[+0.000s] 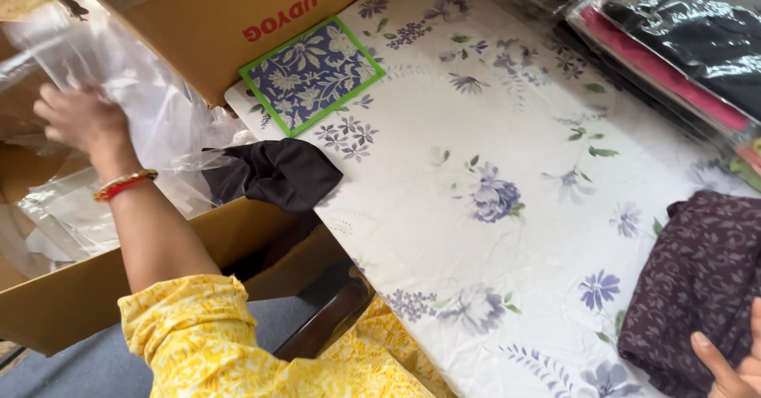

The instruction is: The person lays a patterned sleeveless top flat on a table and folds it into a compact square, then slides it into a clear plastic bag and places the bagged top on a stack of packaged clothes. The person then takes a black garment, spreads and folds it, and begins bagging it as the clip ends.

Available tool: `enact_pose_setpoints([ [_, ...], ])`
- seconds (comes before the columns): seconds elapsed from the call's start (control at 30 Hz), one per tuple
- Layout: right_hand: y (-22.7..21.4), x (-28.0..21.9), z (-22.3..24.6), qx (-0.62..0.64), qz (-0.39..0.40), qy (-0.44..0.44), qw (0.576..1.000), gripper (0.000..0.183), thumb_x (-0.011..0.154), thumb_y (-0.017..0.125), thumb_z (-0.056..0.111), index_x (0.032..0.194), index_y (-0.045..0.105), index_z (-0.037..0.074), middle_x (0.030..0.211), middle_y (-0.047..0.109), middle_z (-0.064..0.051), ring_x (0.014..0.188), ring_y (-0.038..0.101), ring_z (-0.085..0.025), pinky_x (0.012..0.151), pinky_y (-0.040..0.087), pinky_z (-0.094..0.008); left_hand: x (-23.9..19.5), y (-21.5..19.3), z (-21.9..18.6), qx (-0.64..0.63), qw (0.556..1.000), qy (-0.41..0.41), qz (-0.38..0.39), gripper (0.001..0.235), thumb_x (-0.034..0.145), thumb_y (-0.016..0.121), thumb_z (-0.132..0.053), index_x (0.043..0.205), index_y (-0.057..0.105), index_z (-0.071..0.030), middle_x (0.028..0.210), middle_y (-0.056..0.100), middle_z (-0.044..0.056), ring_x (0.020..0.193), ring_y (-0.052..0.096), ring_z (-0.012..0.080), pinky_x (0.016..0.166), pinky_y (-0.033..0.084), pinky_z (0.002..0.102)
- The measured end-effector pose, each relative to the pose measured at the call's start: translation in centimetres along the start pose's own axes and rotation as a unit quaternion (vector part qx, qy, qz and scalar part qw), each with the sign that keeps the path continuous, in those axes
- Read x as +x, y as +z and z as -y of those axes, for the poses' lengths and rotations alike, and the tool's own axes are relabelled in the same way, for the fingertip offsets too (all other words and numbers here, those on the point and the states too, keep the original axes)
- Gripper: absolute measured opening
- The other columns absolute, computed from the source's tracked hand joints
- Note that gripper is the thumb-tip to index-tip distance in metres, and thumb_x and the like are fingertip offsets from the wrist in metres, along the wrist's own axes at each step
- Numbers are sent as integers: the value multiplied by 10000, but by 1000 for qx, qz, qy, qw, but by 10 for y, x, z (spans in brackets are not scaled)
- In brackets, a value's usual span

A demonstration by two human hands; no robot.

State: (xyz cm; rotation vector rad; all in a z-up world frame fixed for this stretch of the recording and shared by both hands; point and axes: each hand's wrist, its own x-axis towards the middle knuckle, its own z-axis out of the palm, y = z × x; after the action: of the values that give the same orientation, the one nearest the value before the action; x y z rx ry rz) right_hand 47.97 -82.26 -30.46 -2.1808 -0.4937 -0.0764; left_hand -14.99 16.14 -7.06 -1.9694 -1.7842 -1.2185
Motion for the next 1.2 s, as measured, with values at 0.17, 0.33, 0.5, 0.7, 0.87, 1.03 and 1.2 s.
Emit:
enact_pose_setpoints([
  [0.17,28,-47,330,205,5,41,978,902,742,613,-161,1591,378,32,1583,394,-232,1470,395,-302,1178,371,-445,-71,-6,-24,201,965,169,-23,234,949,688,-332,984,687,-101,1411,408,212,1386,336,458,1097,234,654],
  [0.33,28,-49,327,291,6,74,954,888,772,621,-115,1611,393,62,1598,411,-209,1449,452,-264,1160,419,-408,-110,75,2,148,939,289,110,401,947,734,-336,1277,596,-152,1277,437,90,1256,412,287,1047,368,545],
  [0.5,30,-50,288,263,-2,91,961,881,827,635,-161,1654,393,21,1679,430,-212,1512,479,-273,1215,430,-420,-90,4,-84,173,970,118,127,1128,449,944,-609,1355,503,-102,1315,525,191,1349,438,428,802,444,706],
  [0.7,26,-52,303,336,5,91,937,914,810,644,-118,1676,384,18,1617,472,-147,1415,502,-197,1186,403,-333,-52,90,-6,194,967,97,136,106,908,661,-96,861,754,-115,784,721,145,798,729,343,676,568,460],
  [0.87,25,-45,323,338,22,129,932,904,779,670,-94,1624,386,49,1585,482,-109,1372,503,-169,1145,388,-310,-65,31,-74,-609,792,-7,29,144,1031,543,92,960,640,13,874,607,80,729,524,139,626,419,235],
  [1.03,25,-45,318,352,25,116,928,880,785,675,-81,1605,386,55,1584,479,-89,1390,487,-153,1159,365,-303,-189,-104,-304,-701,700,85,109,198,1059,584,-42,1256,601,-56,1348,681,138,1223,688,232,997,570,361],
  [1.2,23,-49,320,369,6,112,923,866,779,671,-95,1587,405,68,1559,498,-72,1353,509,-146,1139,379,-303,-305,-195,-464,-483,405,628,457,110,845,750,-258,902,779,-170,1480,576,76,1473,378,329,1171,140,667],
])
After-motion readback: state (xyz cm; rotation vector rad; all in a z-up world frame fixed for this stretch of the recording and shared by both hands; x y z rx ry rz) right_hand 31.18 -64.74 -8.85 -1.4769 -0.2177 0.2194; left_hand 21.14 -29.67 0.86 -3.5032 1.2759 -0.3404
